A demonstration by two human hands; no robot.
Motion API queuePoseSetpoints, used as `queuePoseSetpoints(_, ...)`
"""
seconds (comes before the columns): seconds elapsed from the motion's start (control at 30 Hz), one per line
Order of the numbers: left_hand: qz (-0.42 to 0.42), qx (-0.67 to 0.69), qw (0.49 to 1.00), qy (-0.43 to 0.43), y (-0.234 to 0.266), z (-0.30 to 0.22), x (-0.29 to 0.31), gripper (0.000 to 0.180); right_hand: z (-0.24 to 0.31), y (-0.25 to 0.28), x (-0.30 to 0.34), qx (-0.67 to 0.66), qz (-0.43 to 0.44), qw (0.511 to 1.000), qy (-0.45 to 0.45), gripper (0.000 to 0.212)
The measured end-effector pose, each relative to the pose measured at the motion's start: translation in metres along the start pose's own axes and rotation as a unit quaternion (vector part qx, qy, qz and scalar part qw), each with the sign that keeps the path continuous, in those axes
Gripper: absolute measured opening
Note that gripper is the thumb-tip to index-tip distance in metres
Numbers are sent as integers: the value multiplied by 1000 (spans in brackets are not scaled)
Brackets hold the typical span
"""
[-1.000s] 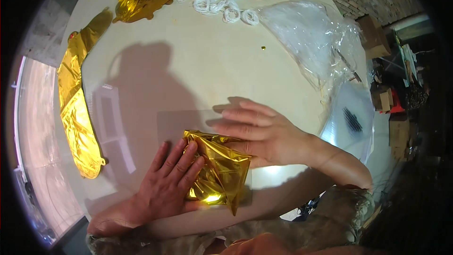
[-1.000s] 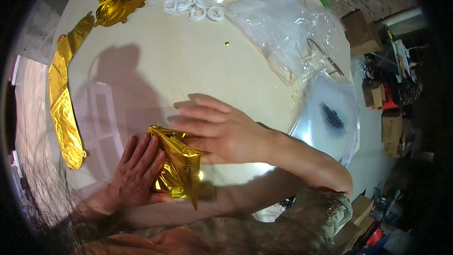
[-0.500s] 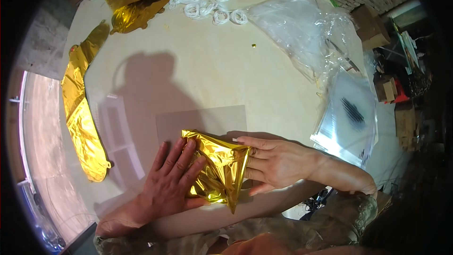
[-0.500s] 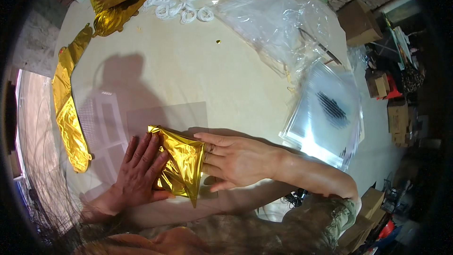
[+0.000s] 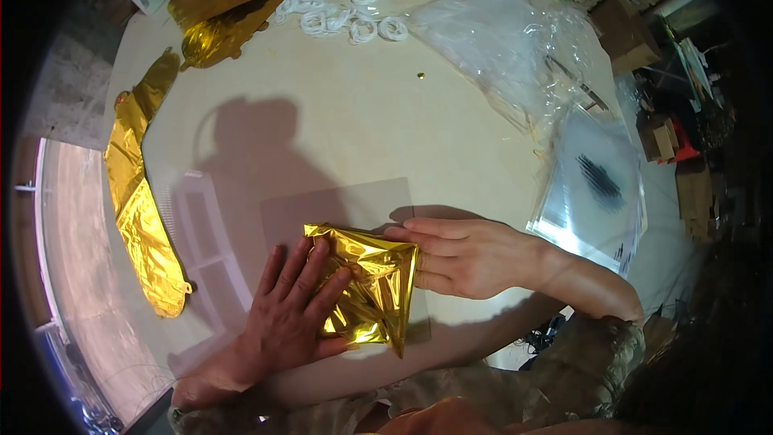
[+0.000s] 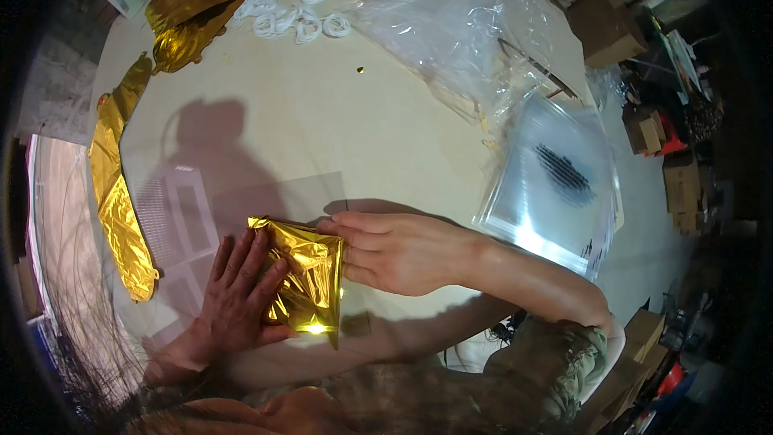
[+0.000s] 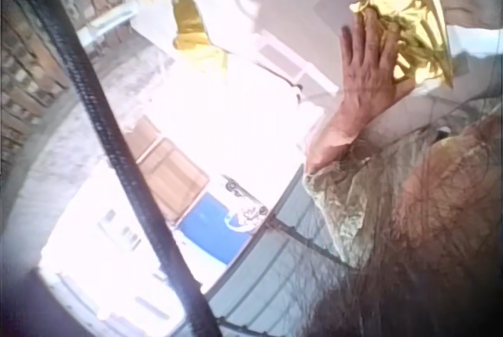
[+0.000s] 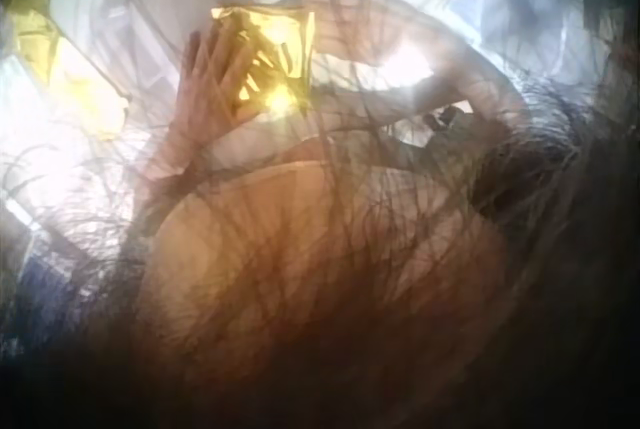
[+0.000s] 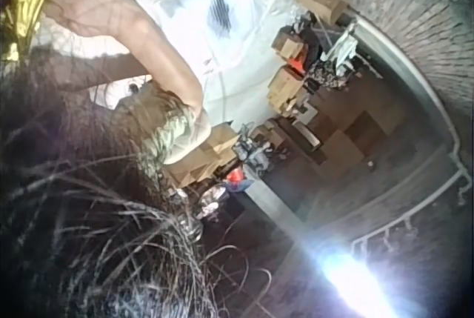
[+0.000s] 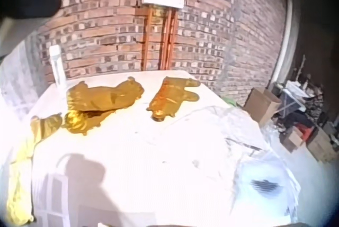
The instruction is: Folding gold-colored foil sheets into square packets on a table.
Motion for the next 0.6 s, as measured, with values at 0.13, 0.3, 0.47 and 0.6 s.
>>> queuePoseSetpoints(0.13,12,6,1000,11,4,-2,-1,85,2,-2,8,-20,13,999,-25,39)
queuePoseSetpoints(0.3,20,-6,1000,-5,4,-3,-1,94,-3,2,8,-88,-134,984,-79,30)
queuePoseSetpoints(0.47,-14,5,1000,-7,5,-2,1,86,-11,-6,-5,-131,-226,952,-162,30)
queuePoseSetpoints(0.6,-11,-12,1000,-10,8,-4,-2,87,-17,-18,-6,-172,-202,935,-235,27)
Point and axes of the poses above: each hand's wrist, its own x-axis away from the middle knuckle, its own y-axis out of the back of the hand, z = x × y, the point moved 6 cm from there along -x, towards the middle knuckle
